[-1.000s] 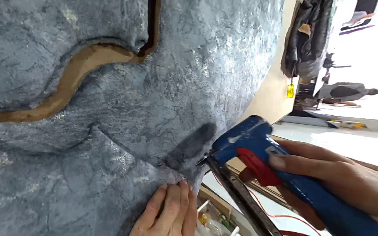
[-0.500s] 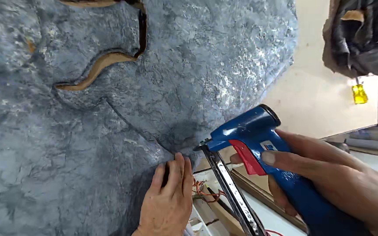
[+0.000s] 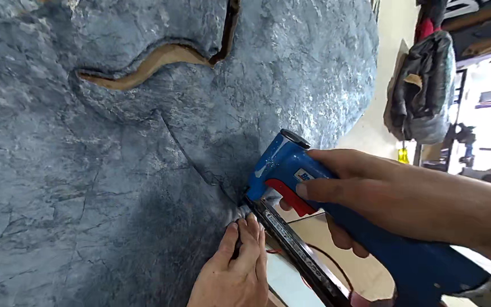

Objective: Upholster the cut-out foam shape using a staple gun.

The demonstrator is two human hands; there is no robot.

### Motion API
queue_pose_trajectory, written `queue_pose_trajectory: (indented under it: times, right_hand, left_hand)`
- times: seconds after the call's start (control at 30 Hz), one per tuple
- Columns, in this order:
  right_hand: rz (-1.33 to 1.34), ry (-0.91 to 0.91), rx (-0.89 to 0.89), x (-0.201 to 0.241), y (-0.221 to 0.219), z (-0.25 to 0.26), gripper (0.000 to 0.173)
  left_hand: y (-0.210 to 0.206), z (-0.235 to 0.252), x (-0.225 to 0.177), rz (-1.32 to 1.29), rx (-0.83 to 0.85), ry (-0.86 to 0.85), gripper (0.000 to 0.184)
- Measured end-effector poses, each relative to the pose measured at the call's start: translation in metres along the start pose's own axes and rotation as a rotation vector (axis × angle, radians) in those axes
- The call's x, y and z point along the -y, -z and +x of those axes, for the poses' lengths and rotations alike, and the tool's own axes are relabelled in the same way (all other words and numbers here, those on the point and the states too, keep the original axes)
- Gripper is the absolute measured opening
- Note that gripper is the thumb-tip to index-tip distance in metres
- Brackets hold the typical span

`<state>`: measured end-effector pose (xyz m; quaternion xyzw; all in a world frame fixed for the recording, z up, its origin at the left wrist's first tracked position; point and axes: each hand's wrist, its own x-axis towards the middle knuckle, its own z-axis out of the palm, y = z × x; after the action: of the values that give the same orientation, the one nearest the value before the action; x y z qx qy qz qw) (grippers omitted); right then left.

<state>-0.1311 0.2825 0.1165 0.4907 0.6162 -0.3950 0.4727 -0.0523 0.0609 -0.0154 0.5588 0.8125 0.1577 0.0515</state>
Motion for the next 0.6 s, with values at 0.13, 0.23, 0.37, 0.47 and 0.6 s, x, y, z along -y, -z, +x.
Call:
queue_pose_trajectory:
  times: [0.13,0.23,0.37,0.47,0.6]
  right_hand:
    - [0.016,-0.091,0.033,0.0108,0.0039,0.0056,0.017]
    - [0.080,-0.131,0.024,0.0051,0.0031,0.0032,0.016]
    - [0.135,-0.177,0.005,0.0016,0.0027,0.0013,0.018]
    - [0.130,-0.222,-0.004,0.0066,0.0049,0.0056,0.021]
    - [0.125,-0.226,0.034,0.0102,0.0100,0.0095,0.020]
  left_hand:
    - [-0.0024,0.0006,0.0011,-0.014,-0.037,0.003,0.040]
    - [-0.0056,-0.0004,0.0006,-0.037,-0.074,0.005,0.039]
    - [-0.0066,0.0003,0.0024,-0.069,-0.098,0.010,0.039]
    - [-0.0060,-0.0006,0.0000,-0.049,-0.065,0.000,0.040]
    - [-0.0064,0.0003,0.0003,-0.057,-0.057,-0.002,0.041]
